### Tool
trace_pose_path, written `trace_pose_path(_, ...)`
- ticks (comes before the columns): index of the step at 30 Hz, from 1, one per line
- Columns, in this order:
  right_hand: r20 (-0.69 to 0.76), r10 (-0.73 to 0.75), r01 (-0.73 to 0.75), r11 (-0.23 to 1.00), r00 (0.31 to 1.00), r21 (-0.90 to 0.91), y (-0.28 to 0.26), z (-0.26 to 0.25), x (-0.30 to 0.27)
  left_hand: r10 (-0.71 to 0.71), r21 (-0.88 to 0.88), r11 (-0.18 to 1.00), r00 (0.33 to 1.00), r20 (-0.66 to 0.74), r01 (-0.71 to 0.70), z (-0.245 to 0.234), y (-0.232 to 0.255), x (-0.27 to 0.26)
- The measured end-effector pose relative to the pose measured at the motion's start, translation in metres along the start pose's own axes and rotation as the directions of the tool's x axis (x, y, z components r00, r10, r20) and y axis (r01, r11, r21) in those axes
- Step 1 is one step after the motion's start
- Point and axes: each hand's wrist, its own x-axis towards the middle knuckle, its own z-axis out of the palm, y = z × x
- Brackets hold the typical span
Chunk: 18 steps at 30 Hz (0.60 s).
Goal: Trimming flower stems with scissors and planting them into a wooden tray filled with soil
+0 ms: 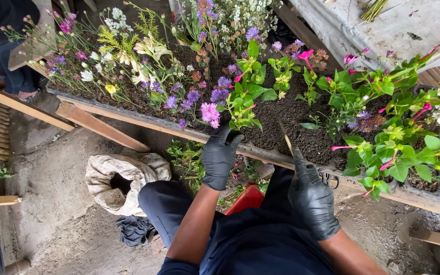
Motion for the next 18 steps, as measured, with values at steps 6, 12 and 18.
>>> trace_pose_path(6, 0.174, 0.154, -0.209, 0.909, 0.973, 0.362, 0.016, 0.005, -0.008, 0.092, 0.155, 0.985, 0.992, -0.085, -0.078, 0.009, 0.008, -0.007)
trace_pose_path(12, -0.202, -0.070, -0.069, 0.791, 0.977, -0.608, -0.013, 0.007, -0.010, 0.073, 0.074, 0.995, 0.997, -0.032, -0.070, 0.003, 0.022, 0.001)
trace_pose_path(18, 0.055, -0.017, -0.001, 0.953, 0.998, 0.303, -0.030, -0.008, 0.016, -0.035, 0.112, 0.993, 0.997, -0.074, 0.043, 0.006, 0.025, 0.005)
